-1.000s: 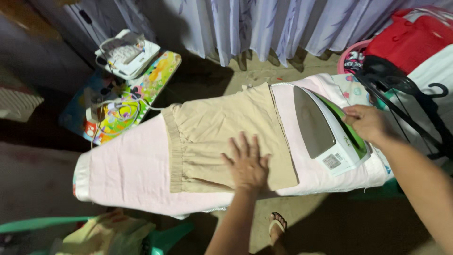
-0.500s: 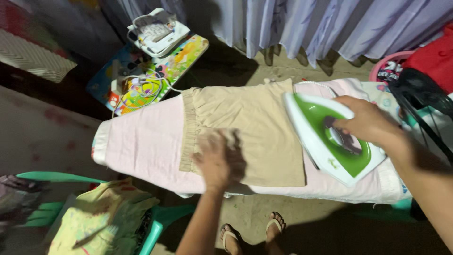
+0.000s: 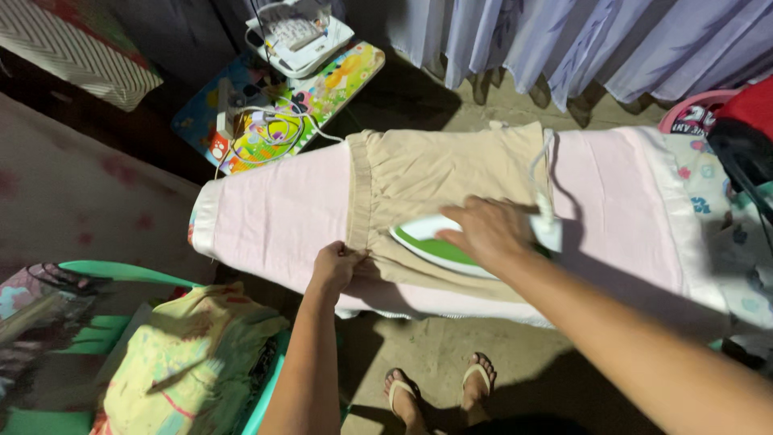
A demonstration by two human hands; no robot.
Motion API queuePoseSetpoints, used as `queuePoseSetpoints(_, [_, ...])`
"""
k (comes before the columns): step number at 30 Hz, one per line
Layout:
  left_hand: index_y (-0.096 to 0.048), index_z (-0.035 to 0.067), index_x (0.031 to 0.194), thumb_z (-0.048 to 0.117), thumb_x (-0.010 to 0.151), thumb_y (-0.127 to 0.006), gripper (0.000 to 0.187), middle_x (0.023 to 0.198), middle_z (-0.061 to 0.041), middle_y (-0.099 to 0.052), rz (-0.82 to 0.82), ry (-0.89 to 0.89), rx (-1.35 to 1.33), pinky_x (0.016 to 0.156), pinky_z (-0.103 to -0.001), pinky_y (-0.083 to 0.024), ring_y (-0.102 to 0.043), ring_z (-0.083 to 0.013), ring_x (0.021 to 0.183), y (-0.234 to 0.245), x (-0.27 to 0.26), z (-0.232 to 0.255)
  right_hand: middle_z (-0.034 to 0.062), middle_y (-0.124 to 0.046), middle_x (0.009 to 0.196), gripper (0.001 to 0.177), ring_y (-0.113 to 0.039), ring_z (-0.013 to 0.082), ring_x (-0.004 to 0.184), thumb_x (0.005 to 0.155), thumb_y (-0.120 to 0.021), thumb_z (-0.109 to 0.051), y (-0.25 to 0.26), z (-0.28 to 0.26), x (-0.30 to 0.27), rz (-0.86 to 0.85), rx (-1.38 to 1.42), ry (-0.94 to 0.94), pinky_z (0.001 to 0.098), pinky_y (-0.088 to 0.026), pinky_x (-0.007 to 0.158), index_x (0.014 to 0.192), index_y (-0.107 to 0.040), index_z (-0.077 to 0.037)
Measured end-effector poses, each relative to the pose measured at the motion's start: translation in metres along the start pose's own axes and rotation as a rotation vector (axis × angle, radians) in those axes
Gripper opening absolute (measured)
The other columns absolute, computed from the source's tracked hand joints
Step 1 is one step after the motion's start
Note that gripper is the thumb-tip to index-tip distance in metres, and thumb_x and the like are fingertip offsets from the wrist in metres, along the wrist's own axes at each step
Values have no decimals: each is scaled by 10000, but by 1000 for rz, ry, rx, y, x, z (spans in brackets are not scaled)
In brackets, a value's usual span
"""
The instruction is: The person irons a pair of beige shorts on a pink ironing board. They repeatedly smooth the fabric, use a green and white iron to press the garment, and reposition the shorts to cover different areas.
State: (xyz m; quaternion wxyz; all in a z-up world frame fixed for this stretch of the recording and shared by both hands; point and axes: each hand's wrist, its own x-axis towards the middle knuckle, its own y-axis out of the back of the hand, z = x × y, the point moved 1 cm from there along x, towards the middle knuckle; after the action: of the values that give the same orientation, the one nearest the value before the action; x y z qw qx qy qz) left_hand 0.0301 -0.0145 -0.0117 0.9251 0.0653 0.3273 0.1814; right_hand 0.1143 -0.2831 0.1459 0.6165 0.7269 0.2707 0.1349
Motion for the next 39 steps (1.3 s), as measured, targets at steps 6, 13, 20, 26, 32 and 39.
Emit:
queuePoseSetpoints(6, [-659,1,963,130,836,-813,238,873,-104,-720,93,-104,28,667,-325,-562,-683,-185,761,5,-3,-12,57,-699,1149,504,-684,292,1050,869,-660,-585,1,-5,7,-122,-12,-94,441,-535,899,1284,-698,-302])
queuePoseSetpoints(13, [-546,87,1076,120,832,-800,354,843,-90,-681,130,-174,85,635,-347,-533,-652,-204,737,10,-21,-7,62,-726,1149,487,-704,310,1065,836,-665,-603,35,80,-56,-117,-63,-229,441,-550,909,1252,-742,-361])
queuePoseSetpoints(20, [-606,26,1030,201,766,-891,425,849,-83,-712,-22,-112,-91,663,-296,-580,-722,-168,762,17,-39,-3,68,-725,1118,478,-704,319,1029,823,-686,-582,14,49,-45,-78,-1,-159,439,-556,863,1227,-746,-333])
queuePoseSetpoints(26, [-695,-6,902,195,784,-869,290,835,-97,-766,-72,-106,-120,663,-282,-580,-720,-147,727,18,-31,-17,72,-704,1147,469,-670,309,1089,855,-683,-564,-5,-41,-4,-128,12,-68,455,-514,933,1251,-726,-318])
queuePoseSetpoints(32, [-696,4,866,67,811,-777,116,807,-109,-747,-66,-30,-150,612,-293,-548,-674,-157,665,21,-18,-28,89,-696,1186,500,-648,330,1126,842,-698,-549,-5,-18,-14,-157,16,-30,461,-495,961,1258,-718,-273])
queuePoseSetpoints(39, [-598,7,797,22,810,-779,182,779,-131,-747,-56,-94,-227,663,-306,-606,-725,-181,682,18,-23,-31,79,-755,1101,457,-707,303,1075,815,-701,-556,23,75,-77,-93,5,-189,430,-541,946,1197,-769,-315])
